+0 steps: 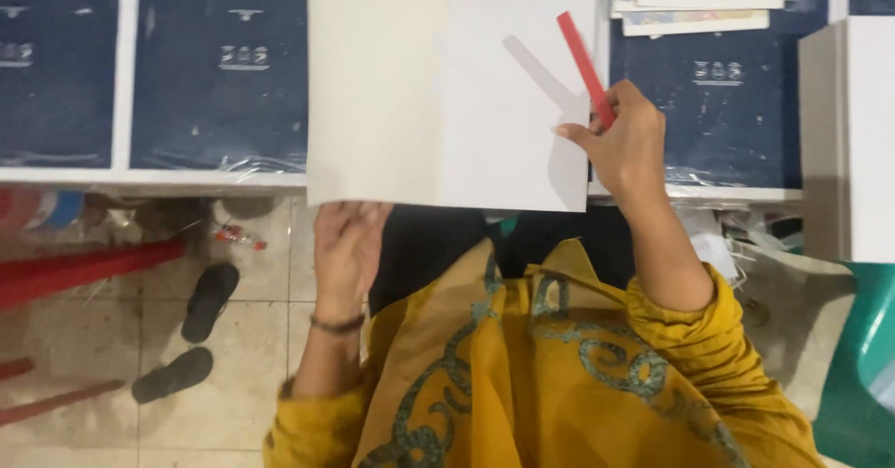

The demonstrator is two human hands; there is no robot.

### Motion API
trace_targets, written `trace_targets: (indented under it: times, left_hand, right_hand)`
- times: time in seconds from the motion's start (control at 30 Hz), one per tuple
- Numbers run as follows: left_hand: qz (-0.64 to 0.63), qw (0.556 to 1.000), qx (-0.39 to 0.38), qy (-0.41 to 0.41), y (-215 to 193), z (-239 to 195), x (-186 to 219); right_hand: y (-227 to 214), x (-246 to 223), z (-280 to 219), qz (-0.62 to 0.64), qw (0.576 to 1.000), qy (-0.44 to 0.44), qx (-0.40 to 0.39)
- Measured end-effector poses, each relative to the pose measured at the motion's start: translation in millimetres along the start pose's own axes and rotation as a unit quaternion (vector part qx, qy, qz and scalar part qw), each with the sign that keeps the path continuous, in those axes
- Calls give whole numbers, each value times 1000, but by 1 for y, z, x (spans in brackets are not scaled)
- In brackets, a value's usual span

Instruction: Folding printed invitation inserts and assembling them into folders at a production table.

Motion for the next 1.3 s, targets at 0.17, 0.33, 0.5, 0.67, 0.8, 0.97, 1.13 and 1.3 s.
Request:
trace_targets:
  times: [0.17,0.33,0.5,0.67,0.8,0.97,1.13,1.3]
  left_hand:
    - [162,980,-43,106,51,67,16]
    - [578,798,-69,156,147,61,-13]
    - [803,572,-85,144,171,54,-32]
    - [809,572,-81,109,176,52,-31]
    - [812,569,-87,95,178,52,-31]
    - [811,569,-90,102,174,54,-33]
    - [803,559,-135,155,192,33,-24]
    - [805,521,-233,160,195,5,-61]
  right_hand:
    - [11,-8,3,9,1000,-15,9]
    - [-12,-5,-7,55,998,-27,22]
    - [-29,-64,-21,138,983,-111,-37]
    - [4,-48,-44,-84,985,-128,-83]
    - [3,-47,-44,-89,986,-111,-89]
    - [10,-39,-44,-101,983,-121,-94]
    - [14,-25,-41,-54,987,-132,-78]
    - [-8,-27,-39,150,985,-72,-38]
Point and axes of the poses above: each hand's wrist, its own z-axis towards the middle knuckle, its own y-axis out of the palm, x = y × z, the point moved 10 cm from there along z, towards the middle knuckle, and after that the axes turned 10 degrees about -y, right-handed, at the moved point
